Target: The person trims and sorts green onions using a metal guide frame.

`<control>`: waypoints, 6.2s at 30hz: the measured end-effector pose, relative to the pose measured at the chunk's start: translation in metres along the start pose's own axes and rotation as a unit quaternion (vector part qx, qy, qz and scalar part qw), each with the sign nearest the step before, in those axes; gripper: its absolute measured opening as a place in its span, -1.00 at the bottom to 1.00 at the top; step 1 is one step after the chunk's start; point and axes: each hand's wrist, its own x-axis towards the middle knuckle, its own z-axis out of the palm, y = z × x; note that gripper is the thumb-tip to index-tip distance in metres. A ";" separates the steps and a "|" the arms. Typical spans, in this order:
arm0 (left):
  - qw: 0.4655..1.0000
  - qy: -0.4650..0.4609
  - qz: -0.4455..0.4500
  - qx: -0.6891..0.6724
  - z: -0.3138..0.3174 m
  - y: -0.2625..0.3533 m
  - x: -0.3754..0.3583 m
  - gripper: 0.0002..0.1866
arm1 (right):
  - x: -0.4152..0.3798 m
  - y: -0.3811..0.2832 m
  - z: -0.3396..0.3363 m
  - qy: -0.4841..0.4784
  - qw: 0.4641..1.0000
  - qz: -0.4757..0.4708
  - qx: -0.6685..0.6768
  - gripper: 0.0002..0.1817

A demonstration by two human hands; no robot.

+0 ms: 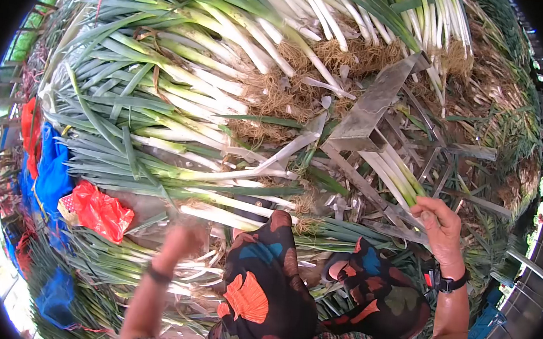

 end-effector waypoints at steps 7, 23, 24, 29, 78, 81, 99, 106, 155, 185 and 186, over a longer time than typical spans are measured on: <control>0.891 0.331 0.066 0.303 -0.193 -0.002 0.241 -0.41 | -0.004 -0.006 -0.001 -0.012 1.000 0.021 -0.018 -0.73; 0.857 0.384 0.225 0.259 -0.187 0.035 0.065 -0.69 | -0.014 0.005 0.007 -0.021 0.995 0.076 0.056 -0.73; 0.873 0.352 0.214 0.262 -0.171 0.036 0.060 -0.68 | -0.013 0.001 0.009 -0.027 0.995 0.073 0.058 -0.73; 0.910 0.188 0.199 0.310 -0.090 0.014 0.094 -0.70 | -0.014 0.000 0.005 -0.032 0.997 0.046 0.049 -0.72; 0.948 0.004 0.305 -0.093 -0.010 0.197 0.109 -0.53 | 0.051 -0.111 -0.038 0.083 0.975 -0.176 0.107 -0.40; 0.951 0.187 0.150 -0.195 0.002 0.126 0.104 -0.80 | 0.021 -0.080 -0.038 -0.010 0.999 -0.047 0.009 -0.42; 0.937 0.220 0.078 0.260 -0.134 -0.005 0.169 -0.77 | -0.032 0.124 0.267 -0.242 0.946 -0.165 -0.141 -0.44; 0.910 -0.017 0.178 0.374 -0.171 -0.032 0.130 -0.32 | -0.027 0.093 0.264 -0.271 0.935 -0.075 -0.215 -0.43; 0.933 0.235 0.094 0.257 -0.042 0.067 0.071 -0.74 | 0.005 0.088 0.212 -0.265 0.955 -0.015 -0.135 -0.77; 0.900 0.308 0.118 0.284 -0.171 0.050 0.235 -0.67 | 0.006 0.098 0.190 -0.180 0.977 0.015 -0.109 -0.76; 0.896 0.313 0.131 0.286 -0.161 0.041 0.222 -0.69 | 0.003 0.098 0.191 -0.181 0.978 0.013 -0.106 -0.76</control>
